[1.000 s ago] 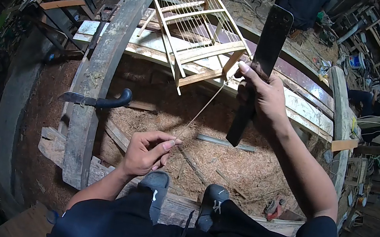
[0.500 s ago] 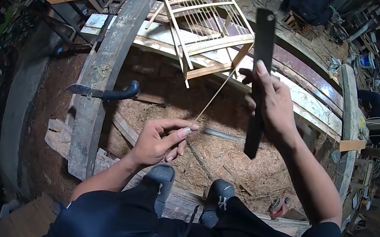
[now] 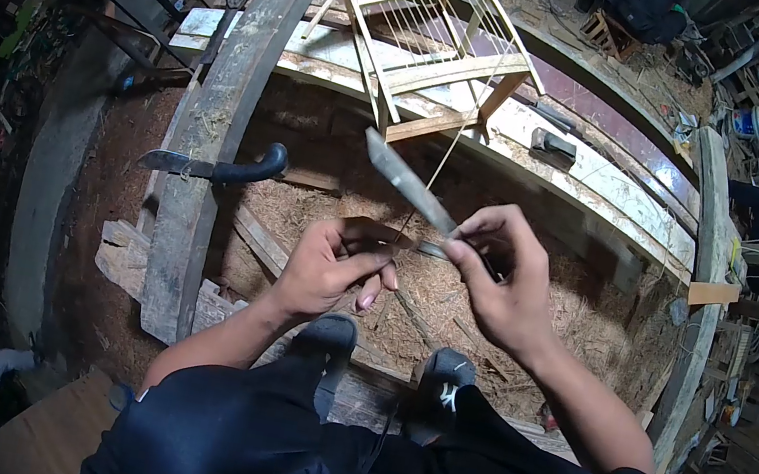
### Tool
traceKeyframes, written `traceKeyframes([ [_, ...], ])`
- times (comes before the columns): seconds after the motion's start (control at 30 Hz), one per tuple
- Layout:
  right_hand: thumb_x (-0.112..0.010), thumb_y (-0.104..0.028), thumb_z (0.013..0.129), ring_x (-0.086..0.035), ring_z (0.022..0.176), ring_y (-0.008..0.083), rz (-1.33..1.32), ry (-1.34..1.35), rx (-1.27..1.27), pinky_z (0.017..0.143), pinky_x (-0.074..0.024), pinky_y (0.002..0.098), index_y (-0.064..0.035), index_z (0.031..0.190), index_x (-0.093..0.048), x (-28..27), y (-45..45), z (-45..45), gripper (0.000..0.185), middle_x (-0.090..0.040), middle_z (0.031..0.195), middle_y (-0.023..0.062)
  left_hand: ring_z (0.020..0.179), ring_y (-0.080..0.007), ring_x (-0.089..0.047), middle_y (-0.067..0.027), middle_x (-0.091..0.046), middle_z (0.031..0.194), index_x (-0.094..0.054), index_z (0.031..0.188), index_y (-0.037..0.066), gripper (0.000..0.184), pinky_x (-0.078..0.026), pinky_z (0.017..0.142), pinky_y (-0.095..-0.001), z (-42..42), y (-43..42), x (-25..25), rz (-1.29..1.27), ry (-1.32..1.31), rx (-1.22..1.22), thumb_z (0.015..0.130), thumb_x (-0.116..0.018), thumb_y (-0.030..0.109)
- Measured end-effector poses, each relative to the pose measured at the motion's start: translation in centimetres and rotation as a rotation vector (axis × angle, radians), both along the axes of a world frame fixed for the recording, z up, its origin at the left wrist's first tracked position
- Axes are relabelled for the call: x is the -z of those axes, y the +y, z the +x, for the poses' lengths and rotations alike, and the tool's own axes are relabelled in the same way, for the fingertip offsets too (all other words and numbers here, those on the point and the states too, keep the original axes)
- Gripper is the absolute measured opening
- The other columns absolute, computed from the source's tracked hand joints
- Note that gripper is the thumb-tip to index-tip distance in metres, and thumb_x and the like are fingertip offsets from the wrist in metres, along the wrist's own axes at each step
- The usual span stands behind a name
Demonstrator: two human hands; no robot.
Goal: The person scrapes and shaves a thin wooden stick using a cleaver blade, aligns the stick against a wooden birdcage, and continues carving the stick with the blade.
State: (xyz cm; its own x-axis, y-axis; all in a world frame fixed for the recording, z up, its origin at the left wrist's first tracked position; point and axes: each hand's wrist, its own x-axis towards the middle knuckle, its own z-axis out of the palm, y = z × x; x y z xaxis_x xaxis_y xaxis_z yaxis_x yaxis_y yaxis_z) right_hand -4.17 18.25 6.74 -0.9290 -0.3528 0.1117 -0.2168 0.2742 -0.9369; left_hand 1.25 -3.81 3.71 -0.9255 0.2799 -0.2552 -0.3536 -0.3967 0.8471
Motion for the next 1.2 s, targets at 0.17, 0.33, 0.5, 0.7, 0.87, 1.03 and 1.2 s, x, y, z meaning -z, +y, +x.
traceKeyframes([
  [0.17,-0.082,-0.02,0.077,-0.059,0.07,0.0262,0.116,0.275,-0.147,0.059,-0.0482,0.0363,0.0003,0.086,-0.061,0.3,-0.7,1.3,0.031,-0.055,0.085,0.013,0.059,-0.0157,-0.061,-0.009,-0.066,0.075,-0.059,0.11,-0.003,0.016,-0.048,0.05,-0.0279,1.4,-0.3,2.7,-0.088,-0.077,-0.093,0.095,-0.06,0.003],
  [0.33,-0.083,-0.022,0.076,-0.058,0.067,0.0255,0.105,0.296,-0.105,0.055,-0.0468,0.036,0.0014,0.084,-0.062,0.6,-1.0,1.8,0.032,-0.054,0.085,0.0139,0.066,-0.0155,-0.065,-0.0062,-0.066,0.077,-0.062,0.103,-0.001,0.01,-0.05,0.055,-0.0294,0.9,-0.4,1.2,-0.4,0.269,0.016,0.094,-0.058,0.001],
  [0.5,-0.083,-0.02,0.076,-0.055,0.058,0.0211,0.12,0.339,-0.111,0.047,-0.0433,0.0336,0.0011,0.082,-0.063,0.5,-0.9,2.0,0.03,-0.052,0.078,0.0114,0.067,-0.0138,-0.065,-0.0058,-0.068,0.076,-0.065,0.103,0.001,0.014,-0.052,0.063,-0.029,0.8,-0.8,1.7,-0.647,0.466,0.113,0.094,-0.053,0.002],
  [0.7,-0.086,-0.011,0.07,-0.054,0.059,0.0146,0.127,0.353,-0.078,0.049,-0.0414,0.027,0.0019,0.084,-0.066,1.3,-1.0,2.3,0.028,-0.053,0.079,0.0101,0.075,-0.015,-0.067,-0.0067,-0.069,0.085,-0.067,0.108,0.002,0.022,-0.052,0.069,-0.0292,0.8,-0.4,0.7,-0.877,0.58,0.124,0.091,-0.053,0.003],
  [0.87,-0.086,-0.01,0.069,-0.052,0.057,0.0148,0.147,0.362,-0.031,0.049,-0.0411,0.0277,0.0022,0.083,-0.065,0.7,-1.4,2.2,0.028,-0.051,0.077,0.0096,0.067,-0.0167,-0.067,-0.0109,-0.069,0.085,-0.067,0.102,-0.003,0.018,-0.054,0.061,-0.0294,-0.2,-0.5,1.3,-1.093,0.96,-0.01,0.088,-0.056,-0.001],
  [1.03,-0.087,-0.012,0.069,-0.051,0.059,0.016,0.11,0.356,0.047,0.048,-0.0398,0.0284,0.0017,0.082,-0.064,1.5,-1.1,1.4,0.029,-0.049,0.075,0.0096,0.066,-0.0138,-0.066,-0.0104,-0.068,0.085,-0.065,0.107,-0.005,0.021,-0.053,0.057,-0.027,0.1,0.9,-0.5,-0.175,0.078,-0.047,0.09,-0.052,-0.008],
  [1.2,-0.086,-0.012,0.069,-0.051,0.059,0.0156,0.12,0.348,-0.063,0.048,-0.04,0.0286,0.002,0.082,-0.065,1.0,-1.5,1.7,0.029,-0.049,0.074,0.0094,0.068,-0.0119,-0.066,-0.009,-0.067,0.083,-0.065,0.11,-0.003,0.022,-0.053,0.057,-0.0279,0.0,-0.2,0.3,-0.827,0.641,0.029,0.092,-0.052,-0.006],
])
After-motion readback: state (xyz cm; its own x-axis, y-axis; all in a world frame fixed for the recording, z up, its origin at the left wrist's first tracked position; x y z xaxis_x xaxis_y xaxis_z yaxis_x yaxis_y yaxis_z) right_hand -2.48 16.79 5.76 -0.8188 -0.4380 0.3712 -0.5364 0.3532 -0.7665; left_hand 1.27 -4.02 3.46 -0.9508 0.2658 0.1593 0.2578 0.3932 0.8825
